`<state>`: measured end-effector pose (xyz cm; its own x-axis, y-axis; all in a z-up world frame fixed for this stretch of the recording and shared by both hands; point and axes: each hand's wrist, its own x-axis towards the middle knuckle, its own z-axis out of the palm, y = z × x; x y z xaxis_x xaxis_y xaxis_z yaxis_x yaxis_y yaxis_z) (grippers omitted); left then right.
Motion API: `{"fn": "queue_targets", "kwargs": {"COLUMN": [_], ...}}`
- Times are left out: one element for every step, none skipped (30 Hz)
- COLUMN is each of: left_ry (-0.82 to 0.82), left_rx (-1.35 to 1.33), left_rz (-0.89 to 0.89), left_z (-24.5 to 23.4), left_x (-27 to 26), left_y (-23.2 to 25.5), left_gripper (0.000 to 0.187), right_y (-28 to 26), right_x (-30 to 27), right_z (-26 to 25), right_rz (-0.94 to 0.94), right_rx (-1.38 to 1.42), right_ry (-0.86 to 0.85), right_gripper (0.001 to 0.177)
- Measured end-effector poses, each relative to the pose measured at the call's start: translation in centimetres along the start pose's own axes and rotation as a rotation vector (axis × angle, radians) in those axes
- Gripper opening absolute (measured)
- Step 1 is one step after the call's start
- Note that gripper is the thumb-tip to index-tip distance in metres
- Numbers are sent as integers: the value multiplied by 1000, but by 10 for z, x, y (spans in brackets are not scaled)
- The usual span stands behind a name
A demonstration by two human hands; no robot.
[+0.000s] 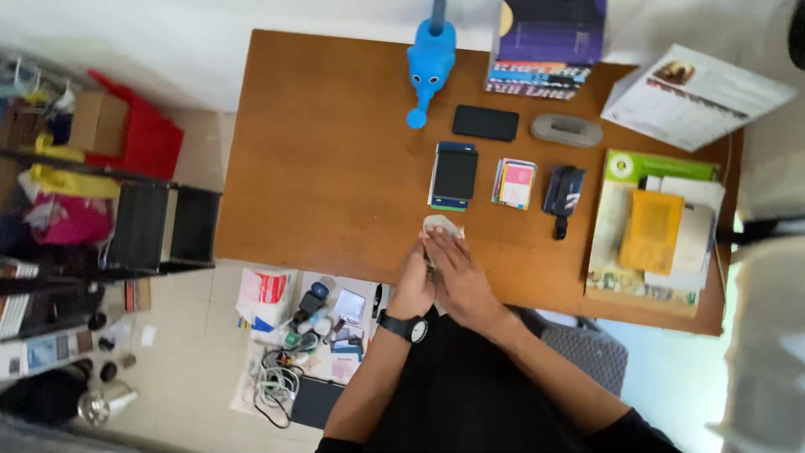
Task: The person repeatedly wipes the surfaces of small rectangular cards with a cloth. They pick up each card from a side table, wipe it on a wooden desk, and return it to the side table, repeating this cycle for multiple cards.
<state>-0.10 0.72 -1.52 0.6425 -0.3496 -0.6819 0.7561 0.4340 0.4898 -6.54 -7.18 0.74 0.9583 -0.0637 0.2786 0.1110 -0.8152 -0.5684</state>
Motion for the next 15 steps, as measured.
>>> {"fn": "queue_targets", "kwargs": {"left_ry": [6, 21, 15, 21, 26, 12, -42, -90, -98, -132, -166, -173, -225, -273, -276], "left_rx": [-30, -62, -47, 3, 54, 64, 137, 205, 210, 266, 321, 323, 154, -18, -18], "left_rz": [5, 12, -2, 30, 62, 56, 46, 33, 24, -24, -72, -72, -122, -170, -169], "left_z": [-15, -32, -40, -47, -53, -58, -63, -68, -85, -101, -115, -87, -58, -30, -24], "left_x": [12, 22, 25, 28, 32, 37, 41, 44, 62, 82, 103, 75, 46, 17, 10], "left_y": [-4, -9, -9, -9, -9, -11, -14, -20, -40, -60, -79, -60, -41, -21, -21], "left_gripper": [33, 32, 32, 29, 28, 28, 31, 36, 36, 37, 39, 39, 46, 54, 54], "right_y": [-2, -5, -7, -8, -9, -2, 5, 12, 4, -2, -8, -23, -38, -54, -47], "right_x": [-3, -7, -7, -5, -4, -9, -14, -23, -30, -35, -39, -36, -34, -30, -31], "right_z": [-4, -6, -15, -23, -32, -26, -20, -16, -6, 4, 13, 5, -2, -10, -14], "right_rz": [-3, -9, 10, 196, 380, 387, 577, 767, 773, 784, 789, 787, 540, 296, 294], "right_rx": [45, 96, 94, 228, 364, 357, 551, 748, 743, 926, 1110, 1107, 896, 680, 678], "right_ry": [-9, -22, -13, 57, 129, 145, 221, 291, 302, 330, 357, 363, 243, 121, 123], "right_gripper": [56, 59, 59, 50, 42, 42, 41, 41, 41, 30, 21, 21, 38, 60, 60]}}
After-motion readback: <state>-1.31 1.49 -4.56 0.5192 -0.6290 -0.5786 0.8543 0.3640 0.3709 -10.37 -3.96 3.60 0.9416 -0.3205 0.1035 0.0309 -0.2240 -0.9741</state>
